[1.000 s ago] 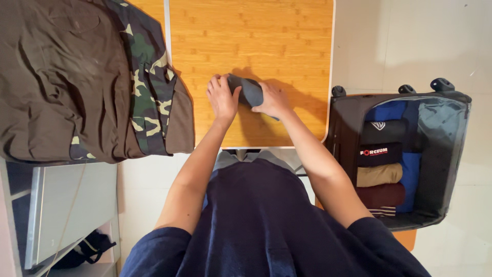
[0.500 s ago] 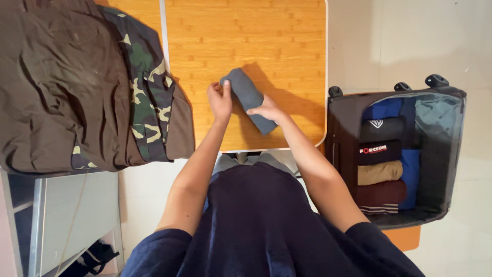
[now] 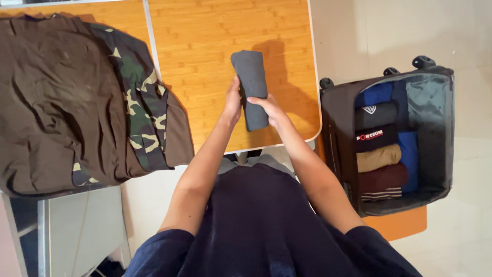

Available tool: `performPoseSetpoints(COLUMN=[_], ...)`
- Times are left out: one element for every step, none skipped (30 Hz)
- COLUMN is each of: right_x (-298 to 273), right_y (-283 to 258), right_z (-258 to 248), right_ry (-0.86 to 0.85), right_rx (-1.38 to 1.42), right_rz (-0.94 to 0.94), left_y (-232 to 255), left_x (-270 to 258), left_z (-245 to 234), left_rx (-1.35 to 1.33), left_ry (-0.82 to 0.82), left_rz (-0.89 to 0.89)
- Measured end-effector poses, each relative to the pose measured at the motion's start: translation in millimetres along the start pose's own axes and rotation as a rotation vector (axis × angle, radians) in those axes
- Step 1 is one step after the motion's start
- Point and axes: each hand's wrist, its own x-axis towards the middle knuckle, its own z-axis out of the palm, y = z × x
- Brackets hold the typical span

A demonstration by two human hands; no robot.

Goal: The person picks up a folded shirt, lays it out on a small table, and folds the sleeves and sides before rolling the shirt into a compact shape and placing it into a suitcase with other packed clothes.

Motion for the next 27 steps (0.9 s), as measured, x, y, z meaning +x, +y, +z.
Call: performPoseSetpoints(right_x=[-0.8, -1.3, -1.9, -3.4, -5.0, -6.6, -8.4, -10.7, -13.6, -16.7, -20.4, -23.6, -26.1, -29.4, -33.5, -37.5, -41.6, -45.9, -50.1, -54.1, -57.7, -60.6, -62.4, -63.6, -65.7, -68.6, -71.6], right_y=[3.0, 5.2, 6.4, 6.8, 6.4, 6.2, 6.4, 6.7, 6.9, 6.3, 5.3, 5.0, 4.7, 3.8, 2.8, 1.2, -1.3, -3.2, -4.8, -7.1, -9.3, -10.9, -12.4, -14.9, -17.5, -19.1, -20.5], right_z=[-0.7, -1.5, -2.8, -5.3, -8.1, -10.0, -11.3, -12.9, -15.1, -18.3, -22.3, -24.6, -25.8, -28.2, -30.4, -32.0, -34.0, -35.2, -36.4, -39.3, -42.9, -46.7, -50.3, -55.1, -61.6, -67.7, -73.3], right_ry=[0.007, 0.043, 0.080, 0.092, 0.121, 0.150, 0.162, 0.173, 0.183, 0.196, 0.192, 0.185, 0.196, 0.184, 0.173, 0.183, 0.214, 0.244, 0.254, 0.269, 0.284, 0.299, 0.360, 0.418, 0.430, 0.456, 0.483], right_rx=[0.004, 0.038, 0.073, 0.080, 0.144, 0.210, 0.219, 0.234, 0.247, 0.255, 0.320, 0.387, 0.396, 0.433, 0.469, 0.477, 0.489, 0.501, 0.510, 0.485, 0.459, 0.468, 0.495, 0.521, 0.529, 0.537, 0.545], right_rz=[-0.004, 0.008, 0.019, 0.013, 0.011, 0.006, -0.002, -0.073, -0.144, -0.151, -0.141, -0.130, -0.137, -0.147, -0.156, -0.164, -0.189, -0.213, -0.221, -0.256, -0.290, -0.298, -0.291, -0.285, -0.295, -0.328, -0.361], left_y=[3.2, 7.3, 11.8, 15.0, 16.7, 16.9, 15.4, 12.4, 8.7, 5.1, 1.7, -0.9, -3.0, -5.2, -6.4, -6.0, -4.8, -3.1, -1.8, -2.0, -2.6, -4.3, -7.1, -10.1, -13.8, -17.7, -21.0], left_x=[-4.8, -8.3, -10.7, -12.6, -14.1, -15.0, -15.1, -14.9, -13.9, -12.3, -11.0, -10.9, -11.8, -13.7, -16.1, -18.6, -21.5, -24.7, -27.6, -30.3, -31.7, -31.8, -31.5, -30.9, -30.8, -31.5, -32.1], left_z=[8.8, 15.8, 20.8, 25.8, 30.5, 35.1, 39.9, 43.9, 47.2, 50.0, 52.6, 54.4, 57.6, 63.3, 70.4, 77.6, 84.4, 90.0, 95.7, 102.0, 108.1, 114.8, 121.6, 128.7, 135.8, 141.8, 148.1], left_rx=[-0.078, -0.156, -0.150, -0.092, -0.034, -0.025, -0.021, -0.017, -0.008, 0.013, 0.034, 0.043, 0.068, 0.091, 0.098, 0.107, 0.115, 0.124, 0.167, 0.210, 0.218, 0.173, 0.128, 0.136, 0.122, 0.108, 0.115], left_ry=[-0.098, -0.198, -0.208, -0.207, -0.206, -0.220, -0.210, -0.201, -0.215, -0.218, -0.222, -0.234, -0.227, -0.224, -0.239, -0.194, -0.148, -0.160, -0.186, -0.216, -0.231, -0.278, -0.325, -0.340, -0.382, -0.421, -0.433], left_rz=[-0.007, -0.015, -0.019, -0.033, -0.046, -0.053, -0.051, -0.049, -0.057, -0.030, -0.003, -0.009, 0.024, 0.056, 0.050, 0.030, 0.011, 0.007, 0.058, 0.108, 0.103, 0.047, -0.010, -0.014, 0.002, 0.016, 0.009])
